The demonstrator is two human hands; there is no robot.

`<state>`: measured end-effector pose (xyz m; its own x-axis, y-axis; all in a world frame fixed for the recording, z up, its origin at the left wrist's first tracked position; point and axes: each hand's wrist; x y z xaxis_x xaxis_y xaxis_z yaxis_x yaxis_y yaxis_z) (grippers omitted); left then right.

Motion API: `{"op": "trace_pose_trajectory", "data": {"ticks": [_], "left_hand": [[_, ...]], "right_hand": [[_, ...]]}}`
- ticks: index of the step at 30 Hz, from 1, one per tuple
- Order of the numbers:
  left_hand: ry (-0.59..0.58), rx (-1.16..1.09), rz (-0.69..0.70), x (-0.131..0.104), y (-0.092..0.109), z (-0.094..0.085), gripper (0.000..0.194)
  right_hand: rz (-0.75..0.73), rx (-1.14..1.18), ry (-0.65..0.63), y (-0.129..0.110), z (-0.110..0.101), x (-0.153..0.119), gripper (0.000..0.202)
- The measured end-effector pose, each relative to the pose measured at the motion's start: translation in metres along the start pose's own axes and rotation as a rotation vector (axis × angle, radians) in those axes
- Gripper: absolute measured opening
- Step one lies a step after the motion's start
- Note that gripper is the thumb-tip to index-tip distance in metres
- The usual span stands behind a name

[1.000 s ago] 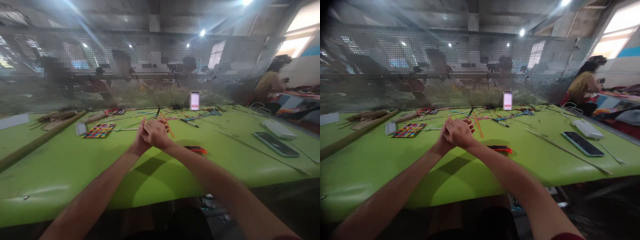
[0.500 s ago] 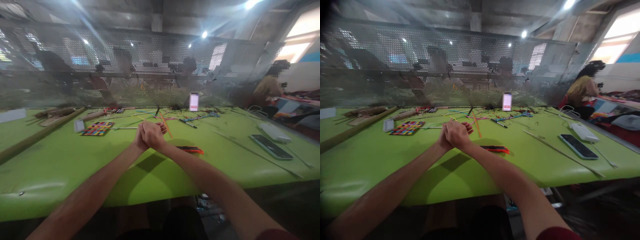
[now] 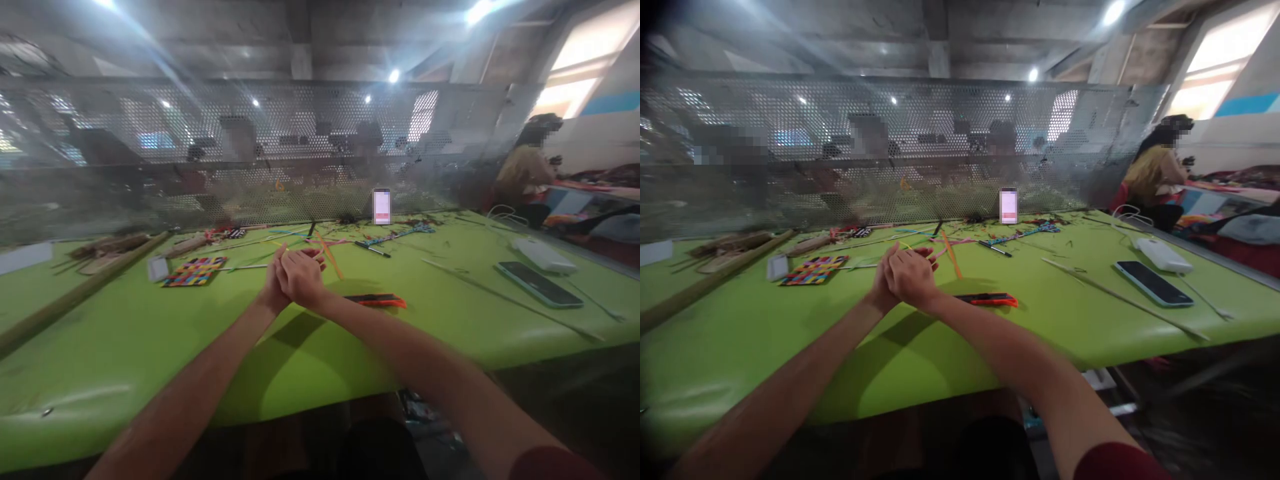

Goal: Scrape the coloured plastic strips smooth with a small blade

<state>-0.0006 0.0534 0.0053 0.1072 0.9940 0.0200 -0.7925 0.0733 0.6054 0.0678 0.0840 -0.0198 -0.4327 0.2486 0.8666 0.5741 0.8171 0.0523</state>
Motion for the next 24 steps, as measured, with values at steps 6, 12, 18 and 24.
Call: {"op": "trace_pose_trajectory", "data": {"ticks": [6,12,18,24], "left_hand": [[-0.011,-0.029,-0.008,-0.001,0.006,0.003,0.049],[0.004,-0.051,-0.053,-0.005,0.015,0.004,0.043],[0.19,-0.047,0.014,0.003,0.013,0.008,0.032],[0.235,-0.056,0.04,0.004,0.008,0.007,0.038]], "right_hand": [[-0.044,-0.009,0.007,0.005,-0.008,0.002,0.036],[-0.071,-0.018,-0.069,0.014,-0.014,0.008,0.029],[-0.152,0.009,-0.079,0.031,-0.007,0.0,0.029],[-0.197,0.003,-0.095,0.035,0.006,-0.005,0.034]]}}
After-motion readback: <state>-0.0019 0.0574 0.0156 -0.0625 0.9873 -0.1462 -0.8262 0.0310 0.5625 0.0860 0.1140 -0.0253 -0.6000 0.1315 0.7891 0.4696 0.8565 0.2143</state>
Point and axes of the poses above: each hand's wrist, its own x-axis towards the middle knuckle, its own z-axis out of the palm, y = z × x
